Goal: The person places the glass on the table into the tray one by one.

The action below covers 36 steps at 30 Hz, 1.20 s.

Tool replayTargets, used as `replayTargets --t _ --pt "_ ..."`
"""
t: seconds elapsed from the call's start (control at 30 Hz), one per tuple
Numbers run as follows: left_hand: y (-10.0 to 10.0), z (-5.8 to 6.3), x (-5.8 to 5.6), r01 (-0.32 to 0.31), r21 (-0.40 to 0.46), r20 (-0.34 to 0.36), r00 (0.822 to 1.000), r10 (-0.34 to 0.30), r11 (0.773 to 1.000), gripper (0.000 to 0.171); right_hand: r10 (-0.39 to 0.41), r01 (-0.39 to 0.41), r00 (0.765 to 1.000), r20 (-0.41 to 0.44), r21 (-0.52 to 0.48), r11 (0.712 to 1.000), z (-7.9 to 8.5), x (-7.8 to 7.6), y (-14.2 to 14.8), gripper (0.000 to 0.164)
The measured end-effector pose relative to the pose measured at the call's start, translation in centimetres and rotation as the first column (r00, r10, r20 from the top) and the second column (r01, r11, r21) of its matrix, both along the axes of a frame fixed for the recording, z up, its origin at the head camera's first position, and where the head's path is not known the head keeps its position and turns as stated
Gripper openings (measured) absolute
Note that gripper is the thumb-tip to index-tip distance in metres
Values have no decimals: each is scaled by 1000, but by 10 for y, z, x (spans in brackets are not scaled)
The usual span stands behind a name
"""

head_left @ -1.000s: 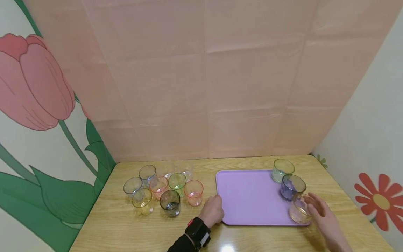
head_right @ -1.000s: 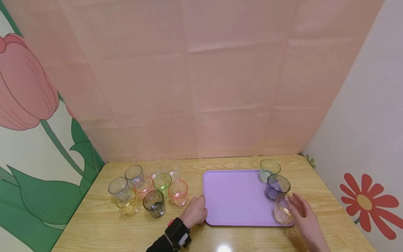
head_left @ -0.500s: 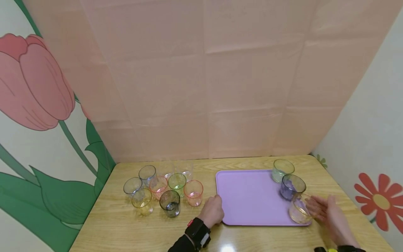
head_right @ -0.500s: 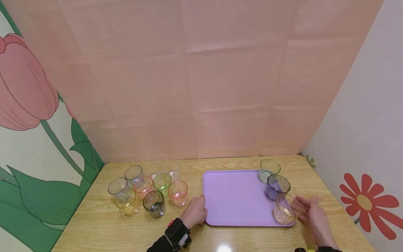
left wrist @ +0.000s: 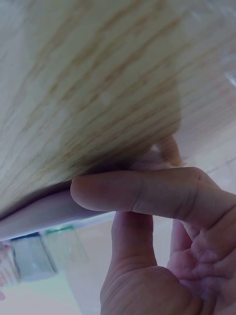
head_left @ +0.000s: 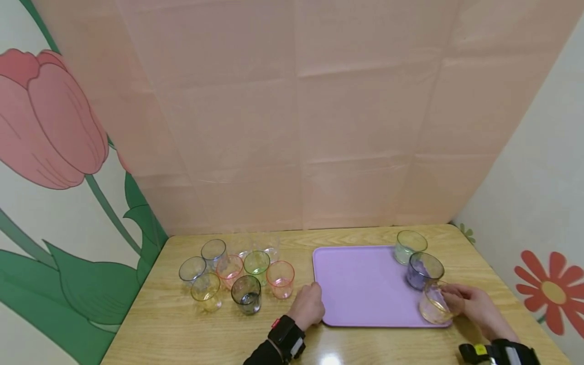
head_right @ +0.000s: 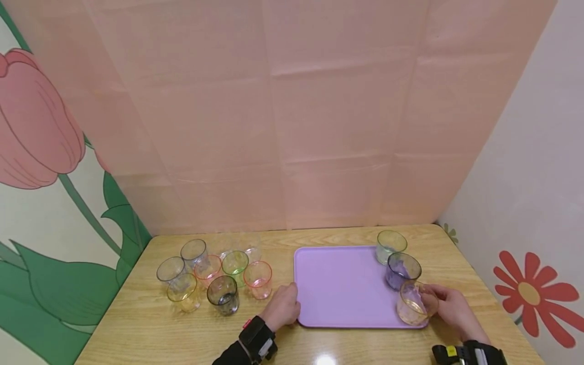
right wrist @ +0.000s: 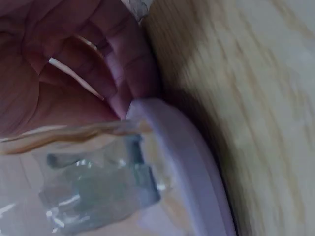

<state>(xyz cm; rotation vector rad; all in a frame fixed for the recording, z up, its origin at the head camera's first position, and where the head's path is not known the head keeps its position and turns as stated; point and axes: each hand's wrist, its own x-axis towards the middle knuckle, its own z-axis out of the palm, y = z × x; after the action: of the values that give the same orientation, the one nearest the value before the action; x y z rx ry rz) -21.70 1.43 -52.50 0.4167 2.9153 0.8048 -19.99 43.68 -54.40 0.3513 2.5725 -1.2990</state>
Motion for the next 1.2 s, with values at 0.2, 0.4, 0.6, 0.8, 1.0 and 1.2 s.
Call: replayTargets --t 0.2,0.4,0.6,0.8,1.0,1.2 --pt "-1 -1 -3 -7 2 6 1000 7 1000 14 -1 0 1000 7 61 998 -5 -14 1 66" --pt "0 0 -3 6 12 -16 1000 -6 1000 13 45 -44 999 -8 156 987 -5 -16 2 83" --pt "-2 0 -3 20 30 -18 1000 -19 999 11 41 -36 999 -24 169 985 -6 -17 2 78" --pt "-6 -5 -1 46 50 -50 998 -43 998 5 41 -35 999 -27 184 982 -9 -16 2 77" --pt "-12 -4 1 89 72 -69 994 -84 993 4 4 -7 1000 14 182 983 -6 -16 0 86" --pt "-19 23 7 125 55 -103 988 -119 991 13 8 -8 1000 -3 189 982 -5 -14 -2 85"
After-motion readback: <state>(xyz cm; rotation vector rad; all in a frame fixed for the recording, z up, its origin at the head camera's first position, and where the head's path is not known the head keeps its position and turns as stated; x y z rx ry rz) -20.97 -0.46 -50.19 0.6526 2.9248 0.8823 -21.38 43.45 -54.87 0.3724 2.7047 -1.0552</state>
